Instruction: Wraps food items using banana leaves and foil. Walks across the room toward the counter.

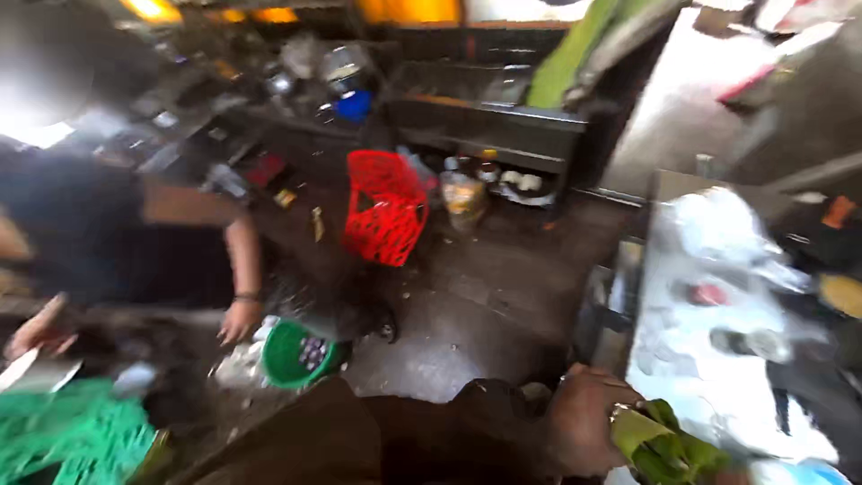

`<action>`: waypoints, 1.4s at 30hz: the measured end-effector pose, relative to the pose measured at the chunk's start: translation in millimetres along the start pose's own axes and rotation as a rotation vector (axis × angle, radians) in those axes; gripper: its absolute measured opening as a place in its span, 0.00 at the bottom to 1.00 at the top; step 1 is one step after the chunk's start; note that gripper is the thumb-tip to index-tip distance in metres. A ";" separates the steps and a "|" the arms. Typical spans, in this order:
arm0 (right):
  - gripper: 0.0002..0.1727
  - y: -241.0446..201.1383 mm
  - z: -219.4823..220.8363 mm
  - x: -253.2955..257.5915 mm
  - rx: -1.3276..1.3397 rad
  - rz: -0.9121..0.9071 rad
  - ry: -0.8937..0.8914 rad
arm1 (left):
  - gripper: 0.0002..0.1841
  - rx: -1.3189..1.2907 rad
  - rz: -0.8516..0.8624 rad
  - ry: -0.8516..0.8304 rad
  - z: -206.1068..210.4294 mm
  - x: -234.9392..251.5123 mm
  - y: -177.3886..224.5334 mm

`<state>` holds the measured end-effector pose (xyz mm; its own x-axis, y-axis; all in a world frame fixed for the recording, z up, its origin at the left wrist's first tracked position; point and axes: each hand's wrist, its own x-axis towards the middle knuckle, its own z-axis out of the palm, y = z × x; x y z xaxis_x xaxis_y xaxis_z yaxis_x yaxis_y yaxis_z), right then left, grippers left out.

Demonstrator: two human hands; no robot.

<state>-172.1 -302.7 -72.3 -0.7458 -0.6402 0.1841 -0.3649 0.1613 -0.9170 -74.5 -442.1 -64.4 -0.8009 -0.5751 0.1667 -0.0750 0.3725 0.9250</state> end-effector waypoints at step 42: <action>0.42 -373.3 1099.3 -180.5 0.228 -0.775 -2.147 | 0.43 -0.011 -1.079 2.006 -831.4 -413.3 -281.0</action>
<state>711.4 -1073.0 -152.3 0.9901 -0.1376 0.0266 -0.0289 -0.3859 -0.9221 771.6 -914.5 -109.3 0.9433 -0.2483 -0.2202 0.0807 -0.4721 0.8778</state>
